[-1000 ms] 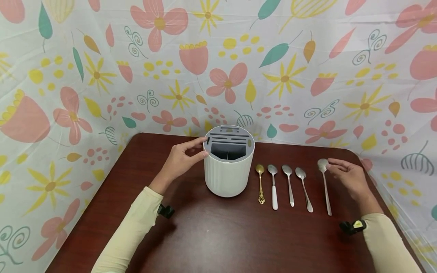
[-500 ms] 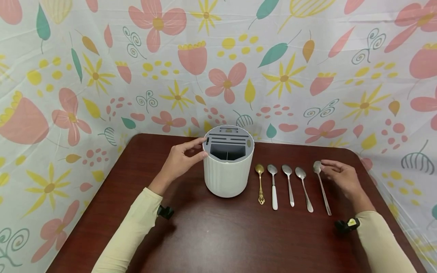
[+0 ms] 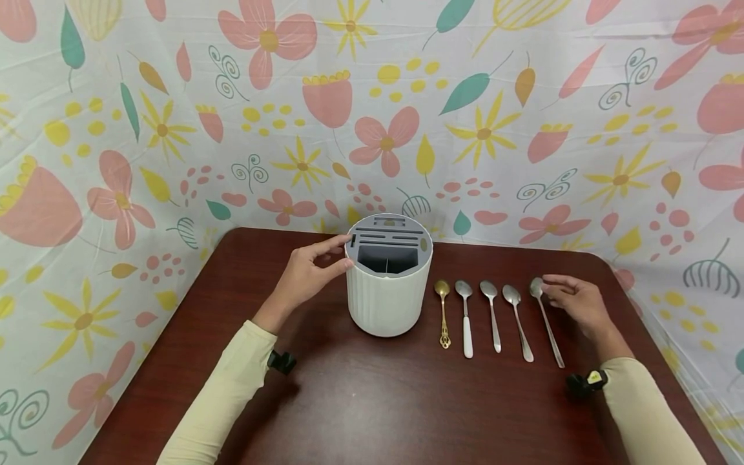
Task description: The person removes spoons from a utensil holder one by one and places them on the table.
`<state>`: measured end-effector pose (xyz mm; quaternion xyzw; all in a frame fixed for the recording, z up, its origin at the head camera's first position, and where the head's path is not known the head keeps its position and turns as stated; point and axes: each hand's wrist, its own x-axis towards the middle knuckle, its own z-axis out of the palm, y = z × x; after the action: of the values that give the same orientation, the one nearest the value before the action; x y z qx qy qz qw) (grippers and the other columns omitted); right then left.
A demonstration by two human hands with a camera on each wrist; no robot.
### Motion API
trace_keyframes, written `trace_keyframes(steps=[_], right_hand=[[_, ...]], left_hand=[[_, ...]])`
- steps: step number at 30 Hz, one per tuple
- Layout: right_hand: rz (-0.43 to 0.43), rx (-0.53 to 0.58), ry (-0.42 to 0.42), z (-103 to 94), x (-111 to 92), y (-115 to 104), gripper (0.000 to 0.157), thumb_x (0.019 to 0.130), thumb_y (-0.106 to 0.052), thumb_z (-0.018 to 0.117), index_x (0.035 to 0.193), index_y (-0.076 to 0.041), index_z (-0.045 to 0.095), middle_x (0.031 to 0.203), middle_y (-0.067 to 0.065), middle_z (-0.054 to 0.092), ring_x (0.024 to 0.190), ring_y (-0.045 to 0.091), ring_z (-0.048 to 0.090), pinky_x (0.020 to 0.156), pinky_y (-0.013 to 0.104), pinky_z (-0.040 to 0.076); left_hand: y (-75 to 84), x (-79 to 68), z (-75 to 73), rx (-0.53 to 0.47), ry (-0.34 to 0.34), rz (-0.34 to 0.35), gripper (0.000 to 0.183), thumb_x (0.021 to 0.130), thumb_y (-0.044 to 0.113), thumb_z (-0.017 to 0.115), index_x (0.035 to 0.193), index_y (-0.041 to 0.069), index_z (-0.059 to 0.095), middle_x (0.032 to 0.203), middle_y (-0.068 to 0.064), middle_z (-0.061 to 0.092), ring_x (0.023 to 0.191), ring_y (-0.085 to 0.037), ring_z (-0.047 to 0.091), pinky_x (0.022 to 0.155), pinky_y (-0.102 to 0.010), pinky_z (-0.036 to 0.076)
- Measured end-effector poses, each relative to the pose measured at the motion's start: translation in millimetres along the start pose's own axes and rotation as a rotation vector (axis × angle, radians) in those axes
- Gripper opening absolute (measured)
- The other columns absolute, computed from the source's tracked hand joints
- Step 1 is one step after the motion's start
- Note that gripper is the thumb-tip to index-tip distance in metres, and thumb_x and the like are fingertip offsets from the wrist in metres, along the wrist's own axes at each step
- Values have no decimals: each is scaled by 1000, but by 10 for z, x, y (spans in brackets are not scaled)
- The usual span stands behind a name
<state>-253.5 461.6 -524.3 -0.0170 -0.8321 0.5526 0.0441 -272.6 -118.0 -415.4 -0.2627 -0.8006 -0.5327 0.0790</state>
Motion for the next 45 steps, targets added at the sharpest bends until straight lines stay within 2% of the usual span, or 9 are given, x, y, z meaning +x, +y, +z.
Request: trace_keyframes(steps=[8, 19, 24, 28, 33, 36, 39, 43, 45], right_hand=[[31, -19, 27, -6, -18, 33, 47, 101, -21, 67, 135, 10, 58, 95, -24, 73, 83, -5, 67, 69, 18, 57], [99, -148, 47, -25, -42, 9, 53, 101, -31, 67, 134, 10, 59, 87, -25, 70, 76, 0, 66, 63, 21, 57], [123, -214, 31, -70, -71, -2, 53, 102, -33, 65, 135, 9, 60, 90, -24, 71, 76, 0, 67, 63, 23, 57], [82, -324, 14, -107, -108, -21, 52, 101, -35, 66, 134, 5, 63, 98, -6, 77, 77, -1, 67, 63, 24, 57], [2, -444, 27, -139, -164, -98, 52, 97, -39, 71, 131, 0, 66, 107, 20, 75, 75, 0, 67, 60, 23, 56], [-38, -504, 48, -171, -209, -163, 51, 96, -42, 73, 131, -5, 68, 103, 15, 76, 74, -3, 64, 60, 22, 52], [-81, -532, 73, -204, -259, -246, 51, 95, -43, 73, 132, -9, 69, 101, -3, 76, 77, -12, 58, 61, 20, 49], [-137, -520, 77, -216, -307, -412, 50, 94, -41, 74, 135, -13, 68, 112, 2, 75, 85, -21, 53, 64, 13, 47], [-159, -502, 77, -201, -322, -519, 49, 94, -39, 75, 136, -16, 67, 120, 12, 73, 88, -22, 54, 67, 9, 46]], left_hand=[[-8, 4, 6, 7, 1, -4, 47, 92, 34, 78, 138, 29, 67, 134, 5, 67, 118, -26, 65, 96, -54, 53], [16, 13, 10, -10, -3, -9, 47, 93, 30, 78, 138, 30, 66, 135, 4, 67, 120, -31, 64, 96, -57, 52], [15, 12, 9, 13, -4, -13, 48, 93, 34, 78, 139, 32, 66, 135, 6, 66, 120, -28, 64, 94, -47, 55], [10, 7, 3, 27, -3, -11, 48, 92, 37, 78, 139, 32, 65, 135, 7, 66, 119, -21, 65, 92, -41, 56], [18, 5, -4, 22, 3, -7, 48, 92, 37, 78, 139, 33, 65, 133, 7, 67, 118, -17, 64, 93, -46, 55], [25, 7, -5, 20, 2, -9, 48, 92, 35, 78, 138, 33, 66, 132, 6, 68, 118, -17, 64, 94, -50, 54], [23, 4, -4, 27, 1, -14, 47, 93, 35, 78, 138, 33, 66, 132, 6, 68, 118, -17, 64, 94, -46, 55], [18, -4, -2, 28, -1, -17, 47, 93, 35, 78, 138, 34, 66, 132, 6, 68, 118, -19, 65, 94, -44, 55], [16, -9, -2, 26, -2, -14, 47, 93, 35, 78, 138, 33, 66, 132, 6, 68, 118, -22, 65, 94, -45, 55]])
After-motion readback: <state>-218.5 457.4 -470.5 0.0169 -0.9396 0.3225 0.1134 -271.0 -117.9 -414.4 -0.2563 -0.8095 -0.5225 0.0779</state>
